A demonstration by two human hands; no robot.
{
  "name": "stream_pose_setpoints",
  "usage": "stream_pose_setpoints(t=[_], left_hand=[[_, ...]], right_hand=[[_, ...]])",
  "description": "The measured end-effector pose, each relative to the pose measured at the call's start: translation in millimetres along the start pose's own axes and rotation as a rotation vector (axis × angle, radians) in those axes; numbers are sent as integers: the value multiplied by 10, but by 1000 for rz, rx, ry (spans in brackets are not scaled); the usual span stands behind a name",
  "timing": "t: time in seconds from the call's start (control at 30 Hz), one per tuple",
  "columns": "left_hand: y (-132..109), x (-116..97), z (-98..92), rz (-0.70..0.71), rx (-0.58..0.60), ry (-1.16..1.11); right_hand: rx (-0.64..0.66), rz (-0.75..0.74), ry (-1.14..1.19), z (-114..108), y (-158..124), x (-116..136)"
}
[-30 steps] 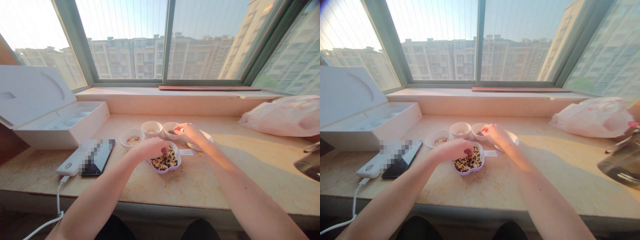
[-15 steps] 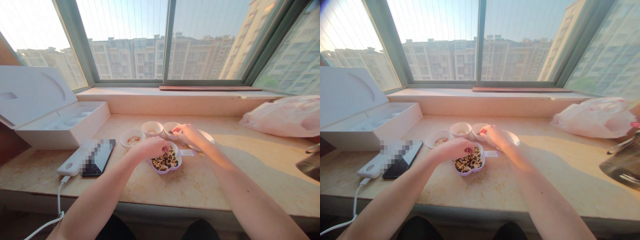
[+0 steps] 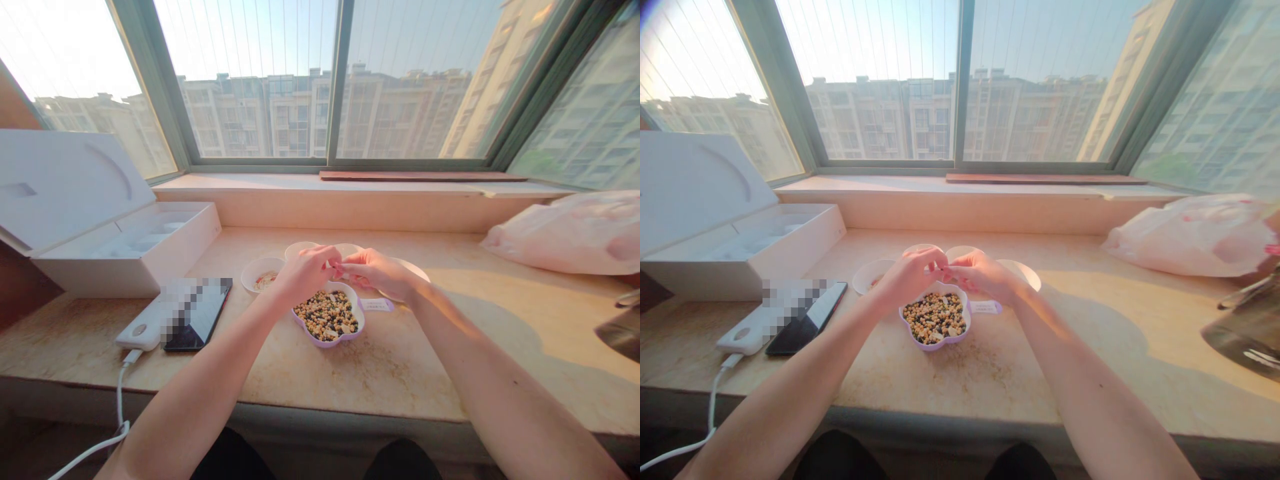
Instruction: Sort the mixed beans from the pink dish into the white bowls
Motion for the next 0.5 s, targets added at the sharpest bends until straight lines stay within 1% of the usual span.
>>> stream_pose_setpoints(t=[0.1,0.2,0.27,0.33,0.37,0.4,0.43,0.47,0.5], left_hand=[[8,12,14,7,13,13],[1,11,23,3,31,33],[-16,11,12,-46,20,49],[-43,11,1,-121,29,77],[-57,3,6,-143,67,98],[-70,-13,26,-141,136,120],[-84,-37,59,-115,233,142],[-101,-66,101,-73,346,158],[-121,-97,145,-26,457,166]], right_hand=[[12,42,81,76,34,-32],[-9,37,78,101,71,-59],[-83,21,-31,56,85,-68],[-240,-11,-261,-46,86,-65],[-337,-29,-400,-107,82,-62],[-425,-47,-534,-162,76,-61],[-493,-57,-646,-209,73,-71],[-526,-57,-722,-245,75,-94],[-529,-49,-772,-271,84,-128]])
Point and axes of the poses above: each hand's wrist, its own y-axis towards the middle knuckle, its own z-axis out of the palm, x = y × z, the point moved 4 cm from there along y, towards the middle knuckle, and after that the axes turned 2 degrees about x, right-handed, at the moved point
